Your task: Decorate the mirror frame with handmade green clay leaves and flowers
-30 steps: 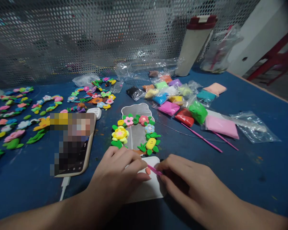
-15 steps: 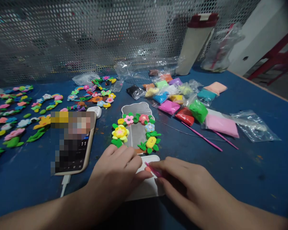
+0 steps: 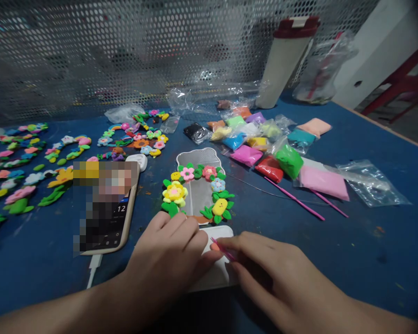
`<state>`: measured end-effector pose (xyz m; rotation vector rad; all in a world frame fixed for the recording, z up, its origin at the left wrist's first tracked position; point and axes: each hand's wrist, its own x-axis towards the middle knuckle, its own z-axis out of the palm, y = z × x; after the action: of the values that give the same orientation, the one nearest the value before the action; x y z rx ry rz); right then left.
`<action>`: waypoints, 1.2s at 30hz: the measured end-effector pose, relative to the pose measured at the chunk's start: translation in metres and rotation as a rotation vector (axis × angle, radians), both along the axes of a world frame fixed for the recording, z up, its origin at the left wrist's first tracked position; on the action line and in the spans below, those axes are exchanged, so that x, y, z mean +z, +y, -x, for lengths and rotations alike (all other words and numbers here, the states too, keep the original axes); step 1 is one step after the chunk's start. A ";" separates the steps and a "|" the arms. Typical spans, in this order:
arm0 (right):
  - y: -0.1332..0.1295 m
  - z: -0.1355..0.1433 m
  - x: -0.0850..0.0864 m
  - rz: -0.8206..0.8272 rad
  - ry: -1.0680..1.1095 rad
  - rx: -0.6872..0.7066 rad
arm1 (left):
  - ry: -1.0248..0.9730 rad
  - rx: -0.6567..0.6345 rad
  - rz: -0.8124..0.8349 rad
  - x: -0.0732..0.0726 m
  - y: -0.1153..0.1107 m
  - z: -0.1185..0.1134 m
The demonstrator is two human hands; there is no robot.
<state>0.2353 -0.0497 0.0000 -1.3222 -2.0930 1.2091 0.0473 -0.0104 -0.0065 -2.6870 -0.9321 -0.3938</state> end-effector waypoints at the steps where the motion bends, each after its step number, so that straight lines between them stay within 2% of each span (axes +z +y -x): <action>1: 0.000 0.000 0.001 0.007 0.006 0.000 | 0.011 -0.012 -0.002 0.000 0.000 0.000; 5: 0.001 0.000 0.003 0.009 0.026 -0.034 | 0.011 -0.021 0.015 0.001 -0.001 0.000; 8: 0.001 -0.001 0.003 -0.015 0.039 -0.060 | -0.063 -0.002 0.058 0.001 -0.002 0.000; 14: 0.001 -0.004 0.002 -0.013 0.009 -0.097 | -0.185 -0.071 0.168 -0.002 -0.001 0.005; 18: 0.001 -0.004 0.002 -0.015 0.004 -0.115 | -0.270 -0.058 0.234 -0.004 -0.001 0.006; 21: 0.002 -0.003 0.002 -0.004 -0.005 -0.117 | -0.276 -0.032 0.252 -0.005 -0.001 0.005; 28: 0.005 -0.005 0.005 -0.051 0.042 -0.094 | -0.307 -0.087 0.231 0.001 -0.003 0.005; 32: 0.007 -0.004 0.010 0.047 0.141 -0.078 | -0.344 -0.152 0.216 0.008 -0.008 0.008; 36: 0.007 0.000 0.009 0.307 0.297 -0.097 | -0.321 -0.227 0.141 0.017 -0.010 0.013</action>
<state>0.2348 -0.0425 0.0088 -1.2588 -1.6678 1.6207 0.0339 -0.0204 0.0101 -2.9252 -0.7570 -0.8583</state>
